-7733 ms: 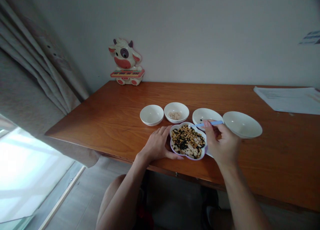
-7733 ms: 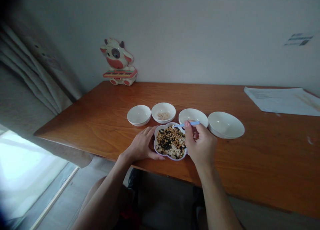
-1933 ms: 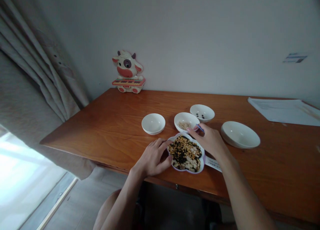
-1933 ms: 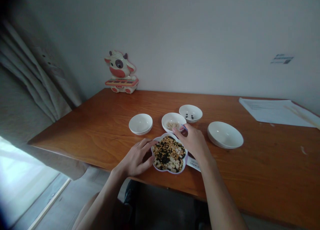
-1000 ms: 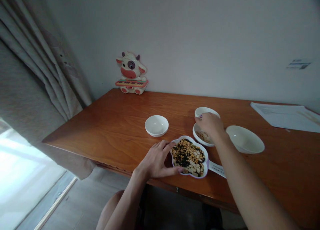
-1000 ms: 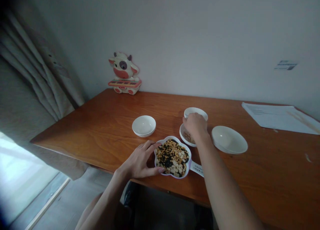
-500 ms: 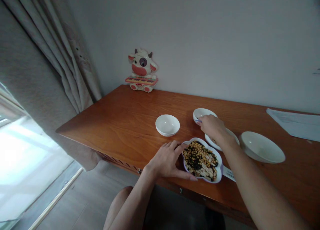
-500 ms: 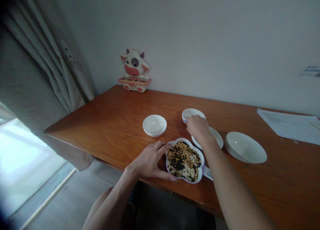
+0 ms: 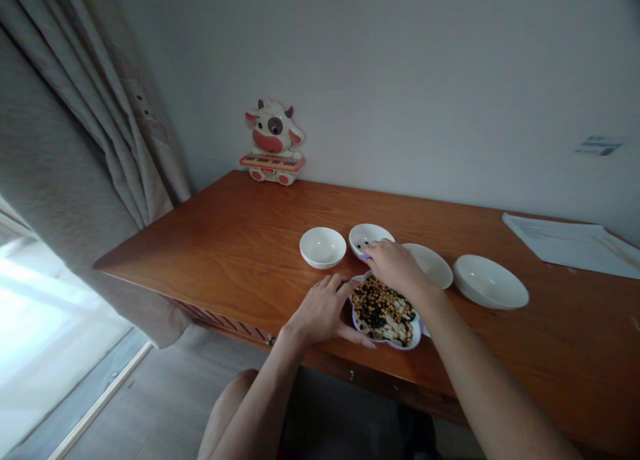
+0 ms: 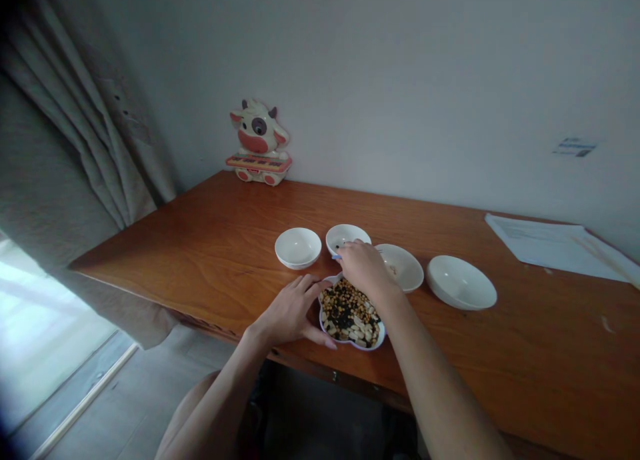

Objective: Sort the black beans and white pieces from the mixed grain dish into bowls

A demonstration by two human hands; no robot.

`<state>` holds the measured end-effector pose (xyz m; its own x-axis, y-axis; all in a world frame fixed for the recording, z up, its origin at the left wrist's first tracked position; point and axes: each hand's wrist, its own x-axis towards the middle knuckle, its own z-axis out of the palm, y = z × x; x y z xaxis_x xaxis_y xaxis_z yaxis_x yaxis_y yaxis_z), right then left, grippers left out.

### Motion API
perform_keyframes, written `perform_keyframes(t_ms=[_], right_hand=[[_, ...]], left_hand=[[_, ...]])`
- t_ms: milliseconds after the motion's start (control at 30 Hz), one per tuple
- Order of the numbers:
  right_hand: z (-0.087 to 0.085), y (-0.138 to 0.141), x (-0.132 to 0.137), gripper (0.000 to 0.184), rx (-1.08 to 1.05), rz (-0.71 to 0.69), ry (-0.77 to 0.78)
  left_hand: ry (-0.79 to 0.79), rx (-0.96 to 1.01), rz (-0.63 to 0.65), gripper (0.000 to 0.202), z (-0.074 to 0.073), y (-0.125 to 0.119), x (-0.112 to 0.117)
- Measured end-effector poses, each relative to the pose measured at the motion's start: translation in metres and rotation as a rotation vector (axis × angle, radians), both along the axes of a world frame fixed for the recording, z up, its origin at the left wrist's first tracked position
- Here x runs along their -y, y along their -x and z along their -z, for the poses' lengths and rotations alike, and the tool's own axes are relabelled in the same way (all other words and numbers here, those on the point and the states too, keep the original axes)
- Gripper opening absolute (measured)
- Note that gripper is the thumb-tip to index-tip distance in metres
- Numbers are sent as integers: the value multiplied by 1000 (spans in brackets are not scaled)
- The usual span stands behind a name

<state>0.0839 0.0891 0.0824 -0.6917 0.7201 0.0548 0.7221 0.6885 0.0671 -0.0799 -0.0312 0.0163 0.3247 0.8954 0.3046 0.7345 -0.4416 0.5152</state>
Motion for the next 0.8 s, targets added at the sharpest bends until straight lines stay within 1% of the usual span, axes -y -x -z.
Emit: perform_keyframes(t_ms=[100,233,300,367,433,467,500,567,600,633,667,733,800], right_hand=[[-2,-1,6,24,-31,-17,11],[-10,-16,23,36,-152,9,-25],[-15,-30,35,37,-421,34,-40],[-19,-46,46,37,-655,35,5],[-20,-62,56,37,-817,55,48],[-20,-69,59,38,-865,88,46],[-19,-76,61,41,-899,137,-5],[-16,-88,64,48,-912,261,-82],[-13,-94,65,51,-908,317,-82],[-10,-100,65,53,-901,355,-39],[-6,-106,66,53,-921,374,38],[4,-116,67,53,-966,381,190],[16,-125,67,54,-997,355,282]], left_hand=[[5,-12,4,111,0,1,-1],[4,-19,55,105,-6,7,-3],[0,-21,89,102,-9,11,-5],[3,-24,105,101,-12,14,-5],[14,-25,102,100,-14,15,-5],[22,-25,101,100,-14,15,-6],[29,-24,98,101,-13,14,-6],[40,-22,86,104,-10,13,-6],[46,-19,76,107,-9,12,-7],[49,-17,64,111,-7,12,-7],[51,-13,50,115,-6,11,-8],[59,-16,37,120,-4,11,-9],[64,-31,40,121,-4,9,-10]])
